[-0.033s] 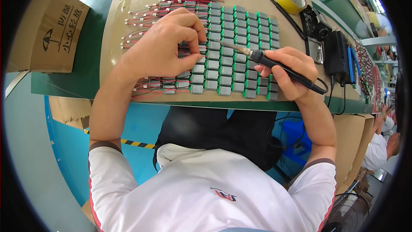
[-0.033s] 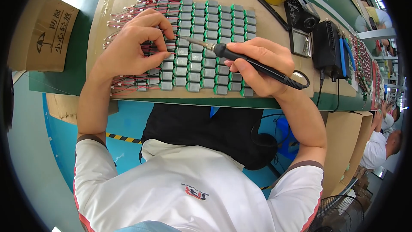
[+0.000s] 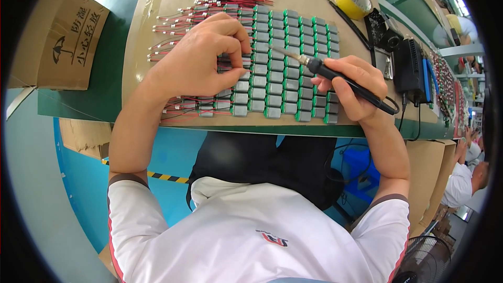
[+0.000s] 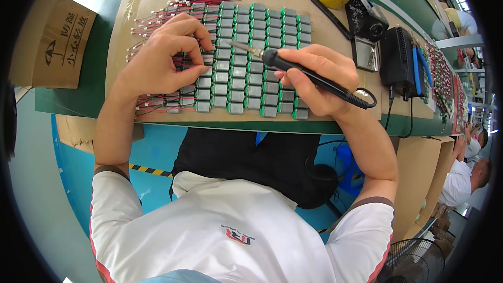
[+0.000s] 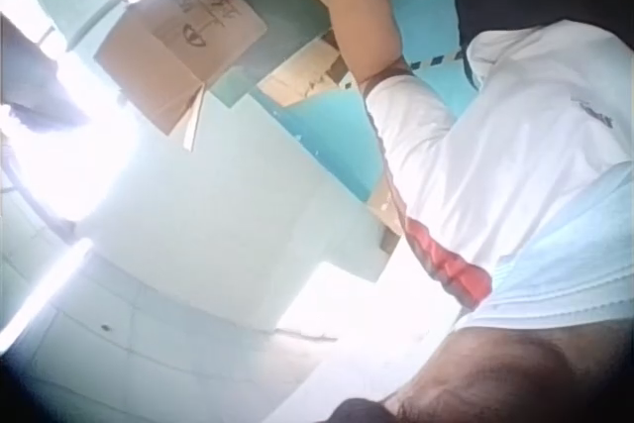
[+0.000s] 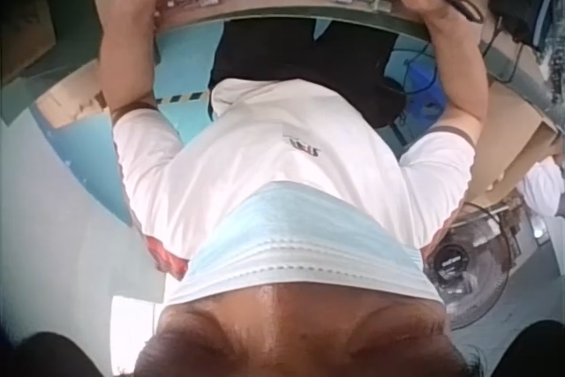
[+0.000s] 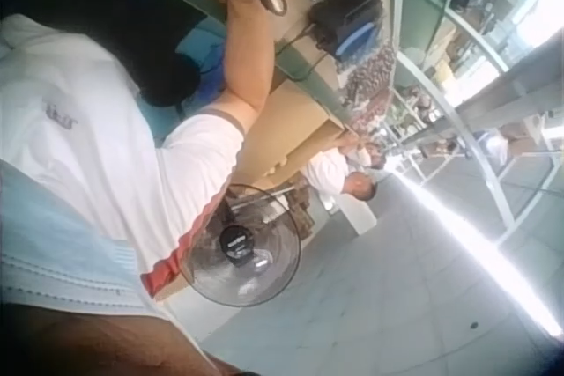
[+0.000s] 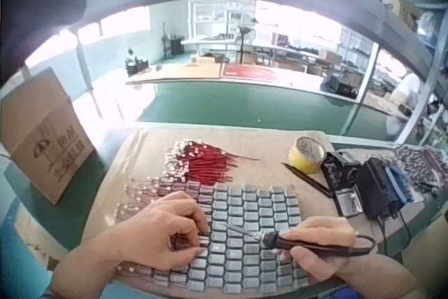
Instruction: The person solders wire leads onto battery cells arranged in a grid on a workbench, repeatedly positioning each wire lead onto a cell and attaching it using a soldering iron.
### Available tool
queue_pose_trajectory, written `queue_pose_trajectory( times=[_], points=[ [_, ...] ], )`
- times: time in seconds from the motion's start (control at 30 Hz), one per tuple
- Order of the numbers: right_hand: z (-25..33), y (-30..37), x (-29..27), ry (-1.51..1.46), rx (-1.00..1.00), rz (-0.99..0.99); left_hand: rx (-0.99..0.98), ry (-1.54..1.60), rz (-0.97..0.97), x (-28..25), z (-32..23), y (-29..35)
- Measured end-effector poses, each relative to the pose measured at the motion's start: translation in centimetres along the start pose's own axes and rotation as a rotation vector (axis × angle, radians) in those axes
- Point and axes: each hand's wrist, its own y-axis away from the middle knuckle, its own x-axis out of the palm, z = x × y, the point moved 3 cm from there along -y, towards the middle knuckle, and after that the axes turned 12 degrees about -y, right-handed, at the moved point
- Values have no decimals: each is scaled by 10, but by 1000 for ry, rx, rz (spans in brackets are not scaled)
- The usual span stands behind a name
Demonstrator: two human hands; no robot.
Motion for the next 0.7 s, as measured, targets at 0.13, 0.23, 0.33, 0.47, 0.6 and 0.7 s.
queue_pose_trajectory(
  times=[0.13, 0.23, 0.33, 0.47, 0.6, 0.7],
  points=[
    [-6, -25, -14, 231, -83, -38, 10, -1, -10, 1, 0, 0],
    [-23, -48, -21, 240, 103, -59, -2, 15, -13, 0, 0, 2],
    [-61, -79, -37, 389, -27, 5, 2, 14, -11, -1, -2, 0],
    [-101, -113, -43, 600, -159, 112, 3, 19, -11, 0, -1, 0],
    [-122, -126, -34, 611, -107, 134, 16, 14, -12, 1, 0, 1],
    [-134, -127, -32, 679, -92, 164, 27, 18, -22, 1, -1, 0]
  ],
)
